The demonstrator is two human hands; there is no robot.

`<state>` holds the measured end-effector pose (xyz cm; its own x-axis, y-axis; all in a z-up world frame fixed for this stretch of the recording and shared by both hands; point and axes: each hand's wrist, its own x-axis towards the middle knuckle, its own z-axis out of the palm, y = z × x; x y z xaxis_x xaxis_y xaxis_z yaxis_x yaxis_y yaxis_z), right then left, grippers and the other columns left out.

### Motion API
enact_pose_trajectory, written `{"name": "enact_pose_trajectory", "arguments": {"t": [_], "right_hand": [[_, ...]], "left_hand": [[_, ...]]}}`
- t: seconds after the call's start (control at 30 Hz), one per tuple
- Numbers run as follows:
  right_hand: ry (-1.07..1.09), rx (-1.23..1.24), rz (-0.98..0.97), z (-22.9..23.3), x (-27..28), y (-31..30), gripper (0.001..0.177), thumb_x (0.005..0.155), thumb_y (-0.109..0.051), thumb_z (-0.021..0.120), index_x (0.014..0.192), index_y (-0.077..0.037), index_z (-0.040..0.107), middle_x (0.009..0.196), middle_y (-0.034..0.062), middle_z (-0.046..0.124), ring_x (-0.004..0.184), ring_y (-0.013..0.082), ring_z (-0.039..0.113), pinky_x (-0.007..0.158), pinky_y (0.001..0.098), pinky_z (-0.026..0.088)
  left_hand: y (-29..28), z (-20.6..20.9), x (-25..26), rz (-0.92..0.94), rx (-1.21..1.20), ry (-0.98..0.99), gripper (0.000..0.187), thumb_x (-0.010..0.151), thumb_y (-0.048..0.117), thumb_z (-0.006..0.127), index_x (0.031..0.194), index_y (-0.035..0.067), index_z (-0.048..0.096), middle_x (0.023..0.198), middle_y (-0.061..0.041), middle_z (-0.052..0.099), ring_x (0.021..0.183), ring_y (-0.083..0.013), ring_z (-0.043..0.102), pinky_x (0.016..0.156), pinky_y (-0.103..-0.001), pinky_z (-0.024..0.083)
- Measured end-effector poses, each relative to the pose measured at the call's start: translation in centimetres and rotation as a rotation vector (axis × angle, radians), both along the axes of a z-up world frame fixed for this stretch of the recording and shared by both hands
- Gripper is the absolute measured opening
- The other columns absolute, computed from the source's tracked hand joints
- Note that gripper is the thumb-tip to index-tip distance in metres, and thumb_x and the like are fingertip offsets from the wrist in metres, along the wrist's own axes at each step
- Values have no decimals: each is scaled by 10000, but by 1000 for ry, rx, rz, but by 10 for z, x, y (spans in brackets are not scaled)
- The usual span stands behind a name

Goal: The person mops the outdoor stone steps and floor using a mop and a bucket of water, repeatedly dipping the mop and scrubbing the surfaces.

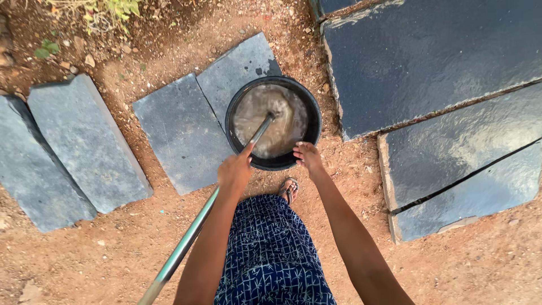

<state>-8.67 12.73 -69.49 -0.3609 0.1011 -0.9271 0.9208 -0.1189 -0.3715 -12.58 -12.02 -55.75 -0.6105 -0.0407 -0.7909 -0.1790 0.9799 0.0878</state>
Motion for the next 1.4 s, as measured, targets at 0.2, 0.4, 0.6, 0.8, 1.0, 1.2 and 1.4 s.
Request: {"name": "enact_pose_trajectory", "arguments": {"t": [0.2,0.4,0.6,0.8,1.0,1.2,1.4], "right_hand": [[60,-43,-16,-5,-1,-3,300,1058,-330,488,1266,-142,598,1236,45,663,1129,176,630,944,365,516],[134,-30,28,-2,-7,5,302,1061,-330,495,1245,-118,605,1212,34,681,1109,153,633,927,350,521],[151,-3,13,13,7,26,273,1053,-307,509,1212,-126,636,1140,33,685,1025,151,637,878,348,546],[42,6,-24,50,19,-5,319,1030,-305,498,1243,-107,629,1156,50,716,1045,143,667,929,315,549],[44,-175,-183,115,30,-73,338,1028,-311,486,1249,-82,600,1153,90,706,1063,195,686,948,353,576],[257,-608,-629,177,46,-124,477,1045,-449,470,1188,-18,617,1107,157,705,1002,274,709,852,417,573],[286,-696,-640,225,55,-150,165,1023,-334,528,1111,-201,489,971,99,648,931,298,692,926,598,576]], "left_hand": [[-12,27,18,43,-44,17,598,1005,304,589,1536,490,384,963,-187,731,914,-361,752,795,-476,607],[21,-27,-5,82,-18,-29,639,1001,286,595,1533,539,349,1092,-162,735,998,-348,732,855,-487,595],[25,-40,9,75,41,-20,600,983,338,615,1498,532,374,1122,-153,726,1013,-350,705,848,-481,575],[-18,-14,75,60,229,212,588,1006,280,609,1548,416,424,852,-185,755,693,-318,734,603,-438,581],[-48,84,114,159,385,265,477,994,292,613,1428,137,490,787,-135,710,553,-267,707,457,-406,573],[-68,160,142,220,555,396,364,945,268,661,1273,125,590,758,-178,710,600,-345,703,539,-478,539],[-102,192,165,155,624,449,368,956,299,644,1278,149,547,778,-200,700,713,-431,698,590,-528,522]]}}
